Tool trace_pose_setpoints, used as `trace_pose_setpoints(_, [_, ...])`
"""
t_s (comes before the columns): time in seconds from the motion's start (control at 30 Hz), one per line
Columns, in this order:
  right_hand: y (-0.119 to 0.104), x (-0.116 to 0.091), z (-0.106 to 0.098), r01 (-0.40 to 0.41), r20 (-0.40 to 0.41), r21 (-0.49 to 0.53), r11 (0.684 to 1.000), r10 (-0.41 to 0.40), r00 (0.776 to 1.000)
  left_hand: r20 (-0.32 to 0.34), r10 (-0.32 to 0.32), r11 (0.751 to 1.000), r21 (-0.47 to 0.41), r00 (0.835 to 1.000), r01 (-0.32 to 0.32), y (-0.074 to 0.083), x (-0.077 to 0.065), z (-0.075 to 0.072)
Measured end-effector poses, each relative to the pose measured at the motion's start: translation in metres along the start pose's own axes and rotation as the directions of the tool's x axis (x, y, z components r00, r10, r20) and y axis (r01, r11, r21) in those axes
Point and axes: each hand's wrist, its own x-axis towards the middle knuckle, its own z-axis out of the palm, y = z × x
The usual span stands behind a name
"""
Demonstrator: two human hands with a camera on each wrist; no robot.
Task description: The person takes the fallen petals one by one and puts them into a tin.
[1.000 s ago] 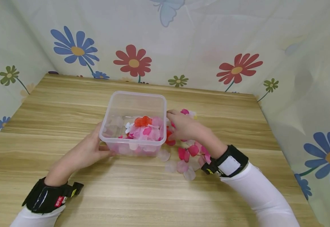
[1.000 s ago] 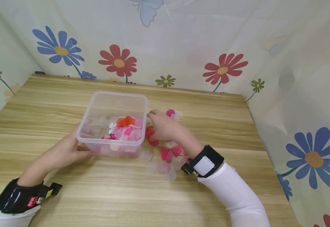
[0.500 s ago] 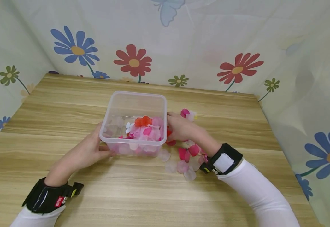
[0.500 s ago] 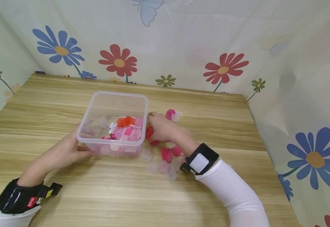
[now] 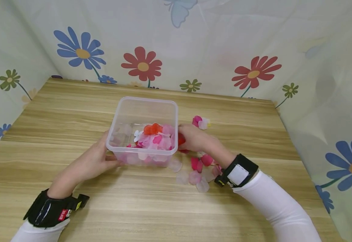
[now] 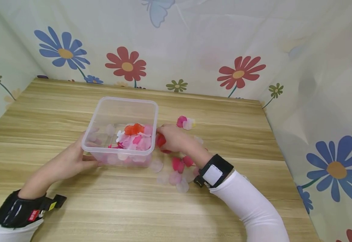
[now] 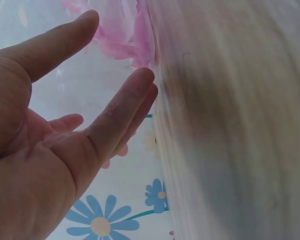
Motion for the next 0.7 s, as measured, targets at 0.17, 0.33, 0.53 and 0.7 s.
trace_pose_setpoints(0.17, [0.0015, -0.0021, 0.0006, 0.004, -0.022, -0.025, 1.0, -0.005, 1.0, 0.0, 0.004, 1.0, 0.005, 1.0, -0.004, 0.0004, 0.0, -0.0001])
trace_pose_setpoints(0.33, [0.0034, -0.002, 0.0008, 0.019, -0.042, -0.037, 0.999, -0.02, 0.999, -0.001, 0.012, 1.0, 0.005, 1.0, -0.012, 0.0005, 0.0, -0.0004])
trace_pose_setpoints(0.53, [0.0053, -0.0014, 0.0012, 0.025, -0.055, -0.024, 0.999, -0.026, 0.998, 0.004, 0.006, 1.0, 0.001, 1.0, -0.006, 0.0, -0.0003, -0.0006])
trace_pose_setpoints(0.7, [0.0058, -0.002, 0.001, 0.008, -0.067, 0.013, 1.0, -0.008, 0.998, 0.007, 0.012, 1.0, 0.01, 1.0, -0.012, -0.0004, -0.0003, -0.0006])
